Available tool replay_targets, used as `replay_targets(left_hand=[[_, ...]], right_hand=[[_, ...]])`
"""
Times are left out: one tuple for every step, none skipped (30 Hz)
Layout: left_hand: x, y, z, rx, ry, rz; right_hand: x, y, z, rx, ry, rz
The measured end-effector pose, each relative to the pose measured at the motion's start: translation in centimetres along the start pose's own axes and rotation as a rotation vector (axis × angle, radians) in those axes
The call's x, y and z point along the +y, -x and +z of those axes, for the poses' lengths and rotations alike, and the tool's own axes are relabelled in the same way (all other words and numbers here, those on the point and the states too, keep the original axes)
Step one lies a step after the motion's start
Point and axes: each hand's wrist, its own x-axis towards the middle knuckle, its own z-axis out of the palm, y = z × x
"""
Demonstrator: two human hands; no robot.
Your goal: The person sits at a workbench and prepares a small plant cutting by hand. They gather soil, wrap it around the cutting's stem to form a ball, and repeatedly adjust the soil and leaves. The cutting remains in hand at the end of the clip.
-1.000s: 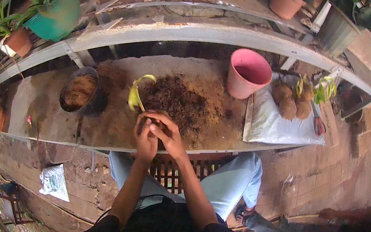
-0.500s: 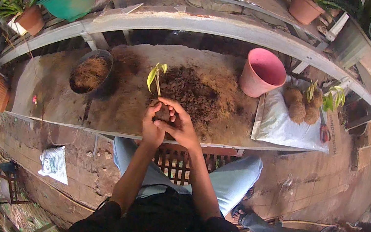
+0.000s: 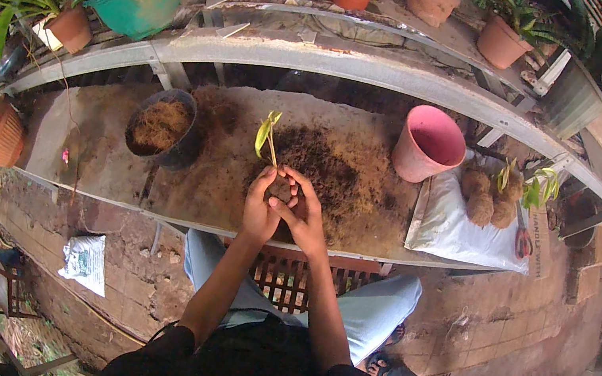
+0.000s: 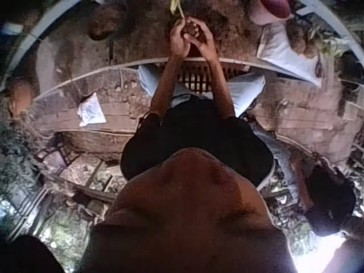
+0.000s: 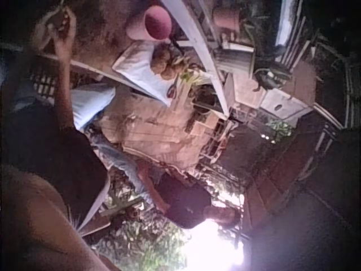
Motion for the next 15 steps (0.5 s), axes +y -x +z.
replay_targets(left_hand=[[-0.1,0.0,0.0,-0.006,-0.022,0.008],[-0.2,0.0,0.0,-0.013,-0.044,0.016],[-0.4,-0.1,0.0,-0.020,-0.066,0.024],[-0.4,-0.1,0.1,-0.027,-0.058,0.007],[-0.5,-0.2,0.2,-0.034,-0.051,-0.010],[-0.5,-0.3,0.3,-0.041,-0.043,-0.028],[-0.6,-0.4,0.5,-0.030,-0.067,-0.002],[-0.7,-0.6,0.6,-0.019,-0.090,0.025],[-0.9,-0.6,0.8,-0.009,-0.114,0.052],[-1.1,-0.6,1.1,-0.031,-0.238,0.110],[-1.3,-0.6,1.3,-0.054,-0.363,0.168],[-1.6,-0.5,1.6,-0.076,-0.487,0.228],[-1.6,-0.2,2.2,-0.100,-0.613,0.285],[-1.5,0.6,3.3,-0.166,-0.738,0.269],[-1.8,0.8,3.4,-0.212,-0.791,0.255]], right_hand=[[0.0,0.0,-0.2,-0.004,0.021,0.002],[-0.1,0.1,-0.4,-0.007,0.041,0.004],[-0.2,0.1,-0.7,-0.010,0.062,0.006],[-0.1,0.2,-0.9,-0.009,0.068,-0.007],[0.0,0.1,-1.2,-0.008,0.074,-0.021],[0.0,0.1,-1.5,-0.008,0.079,-0.034],[0.0,0.0,-1.7,0.001,0.057,-0.017],[-0.1,-0.1,-1.8,0.009,0.034,0.000],[-0.2,-0.1,-1.9,0.016,0.011,0.017],[-1.3,0.0,-1.4,0.053,0.017,0.018],[-1.1,0.0,-1.2,0.104,0.067,0.004],[-0.8,0.0,-1.1,0.154,0.117,-0.010],[-0.4,0.0,-0.9,0.208,0.164,-0.023],[-0.1,0.0,-0.8,0.278,0.150,-0.039],[-0.1,0.2,-1.2,0.322,0.123,0.018]])
